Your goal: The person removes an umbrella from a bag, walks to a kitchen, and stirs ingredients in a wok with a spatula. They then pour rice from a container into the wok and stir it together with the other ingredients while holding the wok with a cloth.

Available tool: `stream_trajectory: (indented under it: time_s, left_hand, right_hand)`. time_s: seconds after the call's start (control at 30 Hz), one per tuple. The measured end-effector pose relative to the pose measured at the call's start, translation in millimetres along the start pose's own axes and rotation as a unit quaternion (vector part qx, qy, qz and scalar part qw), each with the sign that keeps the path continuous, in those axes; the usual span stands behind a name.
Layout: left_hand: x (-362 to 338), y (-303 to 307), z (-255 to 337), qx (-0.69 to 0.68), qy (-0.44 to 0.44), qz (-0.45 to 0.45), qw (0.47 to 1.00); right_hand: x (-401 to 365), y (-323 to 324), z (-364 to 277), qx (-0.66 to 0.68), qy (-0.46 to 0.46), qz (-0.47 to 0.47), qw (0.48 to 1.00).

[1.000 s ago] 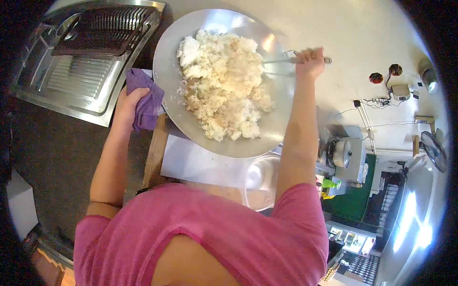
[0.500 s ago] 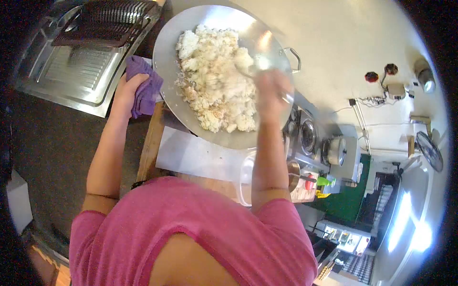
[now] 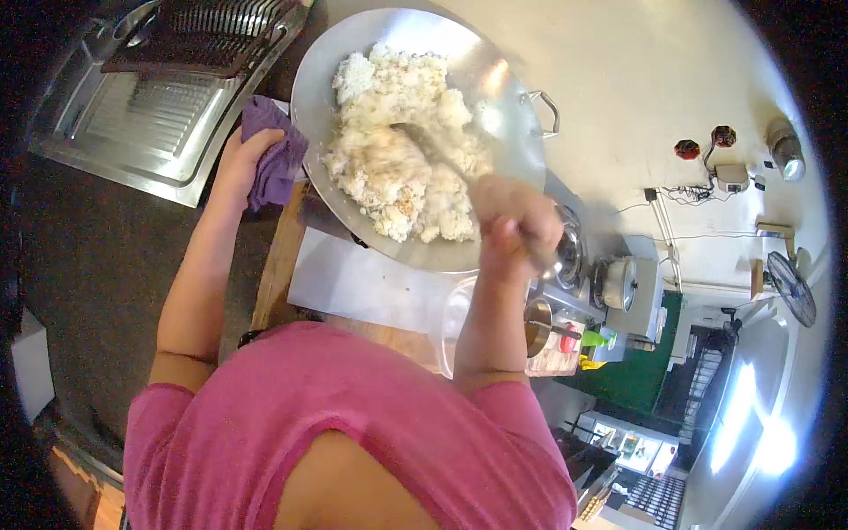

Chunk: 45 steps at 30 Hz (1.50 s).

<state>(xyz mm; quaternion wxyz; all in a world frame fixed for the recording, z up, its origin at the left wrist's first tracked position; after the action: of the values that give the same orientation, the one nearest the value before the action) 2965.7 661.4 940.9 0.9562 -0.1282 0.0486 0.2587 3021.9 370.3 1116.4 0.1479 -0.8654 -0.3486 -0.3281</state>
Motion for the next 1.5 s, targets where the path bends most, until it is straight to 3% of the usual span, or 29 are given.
stream_trajectory:
  time_s: [0.03,0.07,0.17,0.2,0.3,0.43,0.47,0.57,0.6,0.63,0.73,0.77,0.83,0.9,0.97,1.03,1.1,1.2,1.23,1.3,1.33,1.37,1.43,1.5]
  left_hand:
    - [0,-1,1,-0.003,0.009,-0.004,1.0]
    - [-1,-4,3,-0.006,0.015,-0.011,1.0]
    - [-1,-7,3,-0.018,0.018,-0.016,1.0]
    - [-1,-6,1,-0.019,0.019,-0.014,1.0]
    - [-4,-4,5,-0.011,-0.001,-0.015,1.0]
    - [-5,-7,7,-0.02,0.016,-0.026,0.999]
    - [-5,-7,8,-0.018,0.013,-0.027,0.999]
    - [-2,-1,4,0.002,0.009,-0.003,1.0]
    - [-2,-2,1,-0.001,0.012,-0.004,1.0]
    - [-1,-4,1,-0.004,0.011,-0.008,1.0]
    - [-1,-5,1,-0.003,0.037,-0.013,0.999]
    - [-1,-5,3,-0.004,0.034,-0.011,0.999]
    - [-6,-4,7,0.005,0.016,-0.025,1.0]
    - [-8,-5,8,0.01,0.021,-0.009,1.0]
    - [-5,-6,7,0.013,0.018,0.003,1.0]
    - [-2,-6,1,-0.002,0.027,-0.008,1.0]
    - [-1,-7,2,-0.011,0.017,-0.015,1.0]
    - [-5,-7,-1,-0.015,0.021,-0.016,1.0]
    - [-4,-6,2,-0.014,0.022,-0.009,1.0]
    - [-6,-7,12,-0.014,0.018,-0.007,1.0]
    - [-11,-9,10,-0.012,0.028,-0.013,0.999]
    - [-8,-8,5,-0.007,0.035,-0.021,0.999]
    - [-3,-8,0,-0.011,0.023,-0.024,0.999]
    - [-3,-5,0,-0.015,0.018,-0.022,0.999]
  right_hand:
    - [-27,19,17,-0.134,0.005,0.03,0.99]
    - [-28,12,28,-0.181,-0.008,0.036,0.983]
    - [-25,1,22,-0.128,-0.079,0.04,0.988]
    - [-24,-13,-2,-0.15,-0.046,0.087,0.984]
    - [-31,-29,-29,-0.03,-0.034,0.003,0.999]
    - [-36,-59,-5,-0.194,-0.129,-0.109,0.966]
    - [-28,-56,-26,-0.27,-0.049,0.012,0.961]
    - [-26,-56,-79,-0.096,0.028,0.035,0.994]
    - [-27,-70,-79,-0.232,-0.048,-0.08,0.968]
    - [-31,-83,-80,-0.361,-0.089,-0.211,0.904]
    - [-63,-61,-43,-0.409,-0.016,-0.023,0.912]
    - [-63,-35,-46,-0.263,-0.012,0.064,0.963]
    - [-51,15,-70,-0.204,0.045,0.219,0.953]
    - [-29,74,-119,-0.005,0.075,0.234,0.969]
    - [-14,118,-143,-0.085,0.088,0.403,0.907]
    - [-16,182,-130,-0.159,0.08,0.532,0.828]
    - [-36,262,-84,-0.226,0.058,0.558,0.797]
    - [-63,320,20,-0.139,-0.023,0.672,0.727]
    - [-55,311,41,-0.094,-0.048,0.673,0.732]
    - [-4,211,48,0.039,-0.06,0.518,0.852]
    - [17,153,36,-0.017,-0.01,0.487,0.873]
    - [28,118,33,0.006,-0.013,0.353,0.936]
    - [24,44,15,-0.065,-0.004,0.232,0.971]
    - [6,8,18,-0.08,0.088,0.069,0.99]
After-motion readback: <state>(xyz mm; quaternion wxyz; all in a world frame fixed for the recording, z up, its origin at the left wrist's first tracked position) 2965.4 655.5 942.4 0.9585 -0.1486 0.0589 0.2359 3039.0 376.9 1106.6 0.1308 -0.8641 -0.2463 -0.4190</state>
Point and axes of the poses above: each hand's wrist, its own x-axis towards the middle knuckle, its own y-axis out of the back of the hand, z = x × y, the point moved 5 cm from there along x, towards the middle knuckle, and after that the axes turned 9 degrees about x, right-handed, at the moved point
